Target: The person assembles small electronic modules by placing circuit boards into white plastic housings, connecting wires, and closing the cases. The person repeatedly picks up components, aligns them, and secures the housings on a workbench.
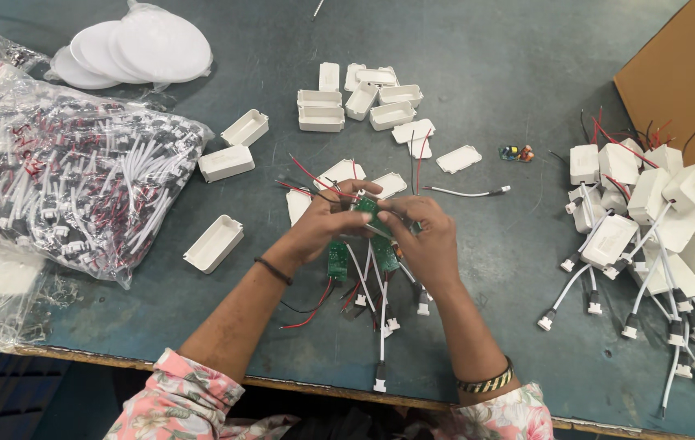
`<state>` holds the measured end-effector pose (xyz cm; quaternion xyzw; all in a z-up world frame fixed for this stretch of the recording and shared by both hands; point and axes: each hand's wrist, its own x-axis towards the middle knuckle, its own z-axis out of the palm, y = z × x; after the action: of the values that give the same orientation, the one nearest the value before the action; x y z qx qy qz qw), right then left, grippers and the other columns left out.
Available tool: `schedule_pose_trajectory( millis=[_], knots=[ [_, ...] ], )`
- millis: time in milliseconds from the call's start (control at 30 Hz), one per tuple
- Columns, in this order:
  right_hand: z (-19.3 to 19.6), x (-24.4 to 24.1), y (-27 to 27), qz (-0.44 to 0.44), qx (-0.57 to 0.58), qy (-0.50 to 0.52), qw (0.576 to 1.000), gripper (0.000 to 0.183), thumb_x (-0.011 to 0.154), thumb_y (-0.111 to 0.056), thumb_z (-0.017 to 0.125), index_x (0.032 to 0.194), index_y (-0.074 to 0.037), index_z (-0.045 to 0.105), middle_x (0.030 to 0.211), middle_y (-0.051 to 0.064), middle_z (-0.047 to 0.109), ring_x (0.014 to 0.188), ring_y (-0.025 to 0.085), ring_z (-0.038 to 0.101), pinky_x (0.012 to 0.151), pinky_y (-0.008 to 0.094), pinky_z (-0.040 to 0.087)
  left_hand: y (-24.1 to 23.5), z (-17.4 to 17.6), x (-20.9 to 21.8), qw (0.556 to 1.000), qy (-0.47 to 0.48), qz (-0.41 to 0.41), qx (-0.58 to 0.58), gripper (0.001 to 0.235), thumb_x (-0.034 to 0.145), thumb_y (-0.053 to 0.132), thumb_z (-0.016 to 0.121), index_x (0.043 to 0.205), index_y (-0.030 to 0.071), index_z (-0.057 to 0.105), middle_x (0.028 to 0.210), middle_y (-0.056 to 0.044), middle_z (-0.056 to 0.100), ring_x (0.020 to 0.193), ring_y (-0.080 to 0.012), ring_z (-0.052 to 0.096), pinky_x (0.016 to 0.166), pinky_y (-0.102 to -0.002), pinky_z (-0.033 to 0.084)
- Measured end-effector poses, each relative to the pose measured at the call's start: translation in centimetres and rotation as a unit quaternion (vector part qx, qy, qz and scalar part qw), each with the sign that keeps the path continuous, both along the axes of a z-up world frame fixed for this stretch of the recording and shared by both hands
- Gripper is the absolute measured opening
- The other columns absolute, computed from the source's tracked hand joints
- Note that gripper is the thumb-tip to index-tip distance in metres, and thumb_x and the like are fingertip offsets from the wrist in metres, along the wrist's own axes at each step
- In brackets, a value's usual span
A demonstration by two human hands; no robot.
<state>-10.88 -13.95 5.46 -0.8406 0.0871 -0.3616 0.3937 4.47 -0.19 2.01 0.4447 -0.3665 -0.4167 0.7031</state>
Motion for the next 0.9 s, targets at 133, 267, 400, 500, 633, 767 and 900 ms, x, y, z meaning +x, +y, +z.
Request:
schedule_pose_trajectory(
  millis=[133, 267, 400, 500, 633, 767, 900],
  knots=[
    [0.1, 0.1, 0.4, 0.019, -0.091, -0.026, 0.995, 0.021, 0.088, -0.006, 0.077, 0.108, -0.008, 0.08, 0.114, 0.009, 0.072, 0.105, 0.021, 0.07, 0.088, 0.034, 0.057, -0.5, -0.4, -0.2, 0.997, -0.033, 0.066, 0.024, 0.023, 0.1, 0.01, 0.064, 0.122, 0.003, 0.068, 0.104, -0.003, 0.073, 0.096, -0.0116, 0.069, 0.08, -0.03, 0.06],
    [0.0, 0.0, 0.0, 0.071, -0.034, -0.003, 0.997, 0.022, 0.089, -0.008, 0.075, 0.112, -0.008, 0.077, 0.126, 0.014, 0.062, 0.112, 0.024, 0.066, 0.088, 0.035, 0.057, -0.5, -0.5, -0.1, 0.997, -0.007, 0.08, 0.007, 0.019, 0.101, 0.009, 0.064, 0.117, 0.002, 0.07, 0.099, -0.005, 0.073, 0.089, -0.0111, 0.068, 0.071, -0.028, 0.059],
    [0.5, -0.6, -1.8, 0.055, 0.0, -0.003, 0.998, 0.025, 0.094, -0.013, 0.074, 0.118, -0.008, 0.076, 0.128, 0.01, 0.066, 0.119, 0.022, 0.066, 0.098, 0.035, 0.056, -0.4, 0.0, 0.0, 0.994, 0.003, 0.102, 0.026, 0.018, 0.098, 0.01, 0.066, 0.114, 0.001, 0.069, 0.095, -0.007, 0.073, 0.081, -0.0137, 0.073, 0.066, -0.03, 0.064],
    [0.9, -1.1, -2.8, 0.06, 0.021, 0.004, 0.998, 0.033, 0.092, -0.016, 0.078, 0.123, -0.007, 0.073, 0.127, 0.008, 0.068, 0.117, 0.02, 0.068, 0.099, 0.035, 0.056, -0.3, 0.4, 0.0, 0.994, -0.009, 0.111, 0.018, 0.019, 0.097, 0.01, 0.067, 0.113, 0.0, 0.069, 0.096, -0.007, 0.074, 0.082, -0.0138, 0.074, 0.067, -0.031, 0.066],
    [1.7, -1.6, -3.0, 0.148, 0.019, 0.065, 0.987, 0.065, 0.079, -0.014, 0.085, 0.137, -0.005, 0.057, 0.131, 0.009, 0.064, 0.114, 0.02, 0.065, 0.095, 0.034, 0.053, -0.3, 0.5, -0.1, 0.991, -0.022, 0.128, 0.006, 0.02, 0.096, 0.011, 0.07, 0.113, -0.001, 0.069, 0.097, -0.008, 0.074, 0.082, -0.014, 0.074, 0.067, -0.031, 0.066],
    [1.9, -1.7, -2.8, 0.118, 0.108, 0.166, 0.973, 0.071, 0.077, -0.011, 0.085, 0.141, -0.01, 0.055, 0.119, 0.006, 0.068, 0.088, 0.012, 0.071, 0.079, 0.028, 0.057, -0.4, 0.2, -0.1, 0.99, -0.011, 0.143, 0.001, 0.023, 0.096, 0.012, 0.072, 0.113, -0.002, 0.069, 0.096, -0.008, 0.074, 0.079, -0.0149, 0.074, 0.066, -0.03, 0.064],
    [1.5, -1.7, -3.3, 0.048, 0.098, 0.155, 0.982, 0.057, 0.078, -0.008, 0.085, 0.13, -0.007, 0.064, 0.111, 0.006, 0.069, 0.078, 0.009, 0.069, 0.067, 0.026, 0.055, -0.4, 0.0, 0.1, 0.991, -0.03, 0.131, 0.017, 0.026, 0.094, 0.013, 0.073, 0.115, -0.001, 0.068, 0.098, -0.008, 0.075, 0.081, -0.0146, 0.074, 0.067, -0.03, 0.064]
  ],
)
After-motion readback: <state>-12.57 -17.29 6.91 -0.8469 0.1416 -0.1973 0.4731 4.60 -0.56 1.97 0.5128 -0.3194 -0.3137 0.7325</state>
